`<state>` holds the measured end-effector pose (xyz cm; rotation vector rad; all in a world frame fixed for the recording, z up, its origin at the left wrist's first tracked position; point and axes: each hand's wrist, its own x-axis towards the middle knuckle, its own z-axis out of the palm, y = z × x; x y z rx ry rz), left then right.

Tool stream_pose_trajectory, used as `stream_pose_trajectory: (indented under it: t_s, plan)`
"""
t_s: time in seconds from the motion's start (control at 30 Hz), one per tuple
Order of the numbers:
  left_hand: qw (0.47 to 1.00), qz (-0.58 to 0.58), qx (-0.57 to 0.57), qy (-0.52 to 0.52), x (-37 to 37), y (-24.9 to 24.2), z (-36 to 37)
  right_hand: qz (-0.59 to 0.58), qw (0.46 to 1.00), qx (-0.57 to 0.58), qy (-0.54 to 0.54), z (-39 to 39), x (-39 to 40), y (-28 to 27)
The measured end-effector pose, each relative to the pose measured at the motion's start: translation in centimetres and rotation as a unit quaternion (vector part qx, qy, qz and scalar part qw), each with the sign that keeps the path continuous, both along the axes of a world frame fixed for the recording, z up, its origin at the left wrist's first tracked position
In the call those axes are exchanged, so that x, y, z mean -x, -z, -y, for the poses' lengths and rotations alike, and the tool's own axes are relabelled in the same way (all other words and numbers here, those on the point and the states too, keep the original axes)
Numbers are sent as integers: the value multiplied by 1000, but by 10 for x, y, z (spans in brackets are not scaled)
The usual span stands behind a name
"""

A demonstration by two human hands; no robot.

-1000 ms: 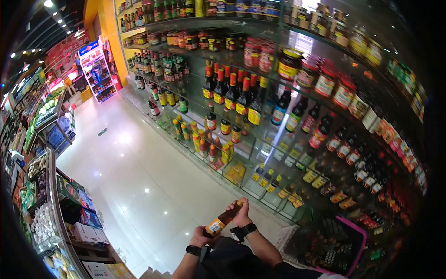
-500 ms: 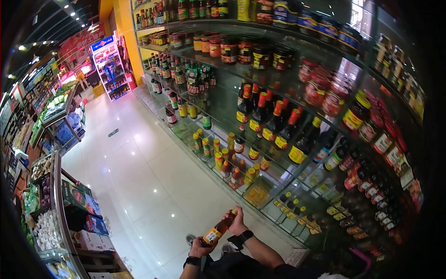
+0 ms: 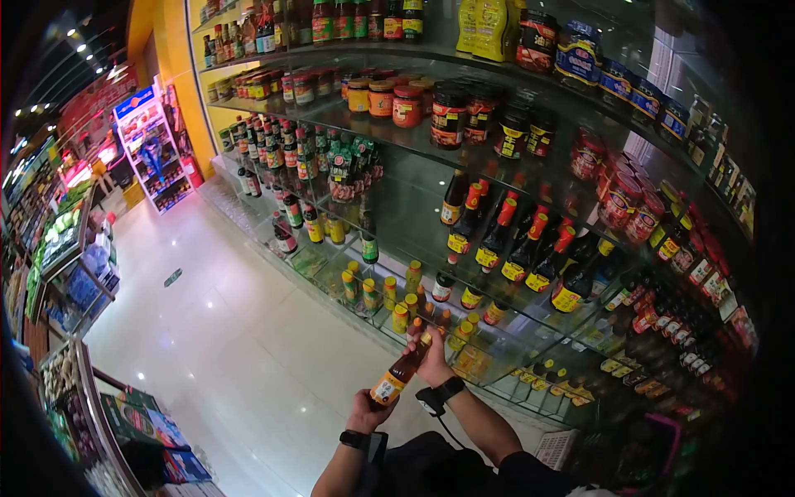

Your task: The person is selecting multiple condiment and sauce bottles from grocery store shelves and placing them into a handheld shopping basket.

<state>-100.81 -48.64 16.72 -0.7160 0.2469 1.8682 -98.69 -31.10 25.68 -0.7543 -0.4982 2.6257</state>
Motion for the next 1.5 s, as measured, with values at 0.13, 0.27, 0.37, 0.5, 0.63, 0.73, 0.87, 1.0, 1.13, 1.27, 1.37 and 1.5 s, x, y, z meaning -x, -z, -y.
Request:
stream_pose_trajectory:
  t_s: [0.13,0.27,0.37,0.5,0.63,0.73,0.87,1.0,1.13,1.27,1.37,1.5]
  plan:
    - [999,-32,5,20,62,-43,4,-6,999,32,-34,7,58,-40]
    - [993,-95,6,75,109,-58,1,-5,998,-21,-52,-7,115,-56]
    - [985,-130,-64,90,142,-63,-8,22,997,-34,-65,-14,151,-81]
    - [983,-163,-31,83,183,-105,-31,-6,995,-86,-59,-35,188,-107]
    - [976,-199,-13,87,227,-125,-62,-4,997,-76,-22,-66,226,-126]
    - [975,-200,-30,94,252,-129,-80,-11,995,-96,-19,-88,248,-136]
    - [968,-228,-2,105,285,-163,-115,-44,993,-106,-15,-116,284,-156]
    - [954,-277,-26,114,314,-166,-151,-48,992,-108,35,-147,300,-172]
    - [947,-289,-35,138,333,-172,-184,-52,990,-116,55,-173,304,-187]
    - [932,-327,-47,149,350,-169,-216,-74,985,-131,83,-194,303,-198]
    - [907,-378,-35,182,356,-179,-233,-39,982,-166,86,-201,306,-206]
    - [891,-396,-57,212,365,-185,-253,-19,979,-170,110,-209,311,-217]
